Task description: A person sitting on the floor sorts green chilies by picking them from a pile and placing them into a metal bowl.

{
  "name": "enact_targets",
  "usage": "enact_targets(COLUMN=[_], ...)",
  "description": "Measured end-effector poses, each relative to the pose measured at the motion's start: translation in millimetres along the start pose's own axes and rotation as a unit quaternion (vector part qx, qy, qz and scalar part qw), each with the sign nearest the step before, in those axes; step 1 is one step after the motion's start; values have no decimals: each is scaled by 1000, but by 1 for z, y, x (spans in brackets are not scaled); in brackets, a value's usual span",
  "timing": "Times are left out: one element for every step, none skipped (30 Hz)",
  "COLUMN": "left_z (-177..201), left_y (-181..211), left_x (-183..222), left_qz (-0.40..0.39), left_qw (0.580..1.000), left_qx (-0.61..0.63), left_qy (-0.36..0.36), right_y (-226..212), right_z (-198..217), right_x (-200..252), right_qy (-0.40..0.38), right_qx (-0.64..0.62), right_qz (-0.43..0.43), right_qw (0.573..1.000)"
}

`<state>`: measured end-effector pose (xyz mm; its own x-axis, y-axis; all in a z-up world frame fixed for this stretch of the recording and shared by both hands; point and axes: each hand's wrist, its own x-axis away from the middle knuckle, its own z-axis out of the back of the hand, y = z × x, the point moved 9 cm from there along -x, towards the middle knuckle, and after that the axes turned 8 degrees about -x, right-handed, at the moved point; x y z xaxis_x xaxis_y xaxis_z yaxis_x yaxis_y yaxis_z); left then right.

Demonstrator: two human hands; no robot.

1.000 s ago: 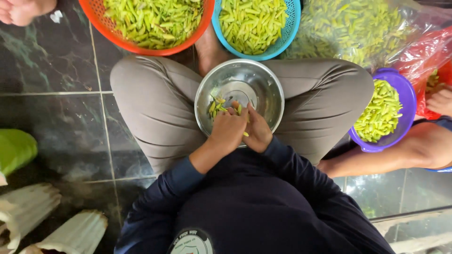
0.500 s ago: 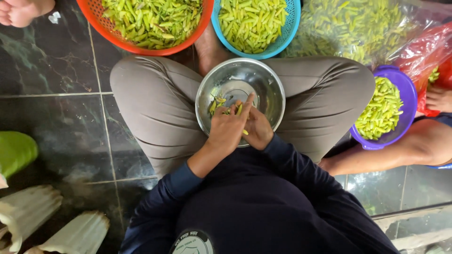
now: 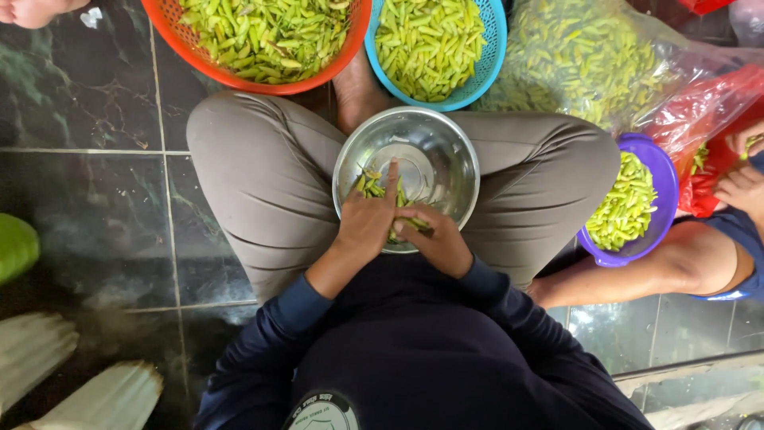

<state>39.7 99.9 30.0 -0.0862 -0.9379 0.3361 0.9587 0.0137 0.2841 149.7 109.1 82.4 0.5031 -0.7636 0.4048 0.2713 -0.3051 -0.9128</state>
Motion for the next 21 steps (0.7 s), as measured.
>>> enact_targets(left_z=[1, 1, 0, 2, 5, 7, -1, -8, -18, -25, -23, -21, -19, 0, 14, 11, 15, 19, 14, 12, 11], left_y=[-2, -5, -7, -6, -7, -9, -11, -13, -14, -15, -19, -22, -24, -26, -25, -26, -26, -27, -28, -28, -28], left_x=[0, 0, 1, 3, 4, 5, 2, -1, 0, 3, 2, 2, 5, 10, 22, 22, 26, 30, 29, 31, 31], left_qz=[1, 7, 11, 11, 29, 46, 49, 50, 49, 50, 56, 62, 62, 72, 79, 76, 67, 58, 57, 48, 39], left_qw=[1000, 1000, 1000, 1000, 999, 998, 997, 998, 999, 998, 998, 998, 998, 990, 974, 975, 967, 958, 959, 956, 953], left_qx=[1, 10, 19, 20, 34, 48, 52, 23, -7, -5, 0, 4, 3, -28, -58, -57, -39, -21, -20, -24, -29], left_qy=[-1, -3, -8, -10, -13, -16, -19, -15, -16, -25, 0, 26, 25, 118, 206, 201, 241, 280, 276, 287, 299], right_y=[3, 4, 6, 12, 20, 29, 28, 29, 35, 25, 0, -25, -58, -98, -135, -124, -130, -135, -140, -144, -149], right_z=[2, 0, -2, -2, -2, -3, 1, 2, -1, 10, 17, 24, 27, 39, 51, 66, 91, 112, 101, 86, 72], right_x=[-2, -4, -4, -5, -7, -10, -14, -18, -17, -22, -31, -38, -48, -58, -64, -74, -78, -78, -70, -63, -58], right_qy=[-2, -25, -47, -47, -53, -60, -62, -91, -117, -118, -147, -175, -176, -134, -89, -86, -15, 54, 55, 61, 67], right_qx=[1, 18, 34, 33, -7, -46, -46, -41, -42, -46, -1, 44, 42, 16, -11, -13, 61, 135, 134, 205, 276], right_qz=[-1, 11, 21, 19, -1, -21, -26, -40, -57, -66, 5, 77, 77, 115, 149, 144, 241, 332, 327, 313, 298], right_qw=[1000, 999, 998, 998, 999, 997, 997, 994, 991, 990, 989, 981, 981, 984, 985, 986, 969, 932, 934, 925, 911])
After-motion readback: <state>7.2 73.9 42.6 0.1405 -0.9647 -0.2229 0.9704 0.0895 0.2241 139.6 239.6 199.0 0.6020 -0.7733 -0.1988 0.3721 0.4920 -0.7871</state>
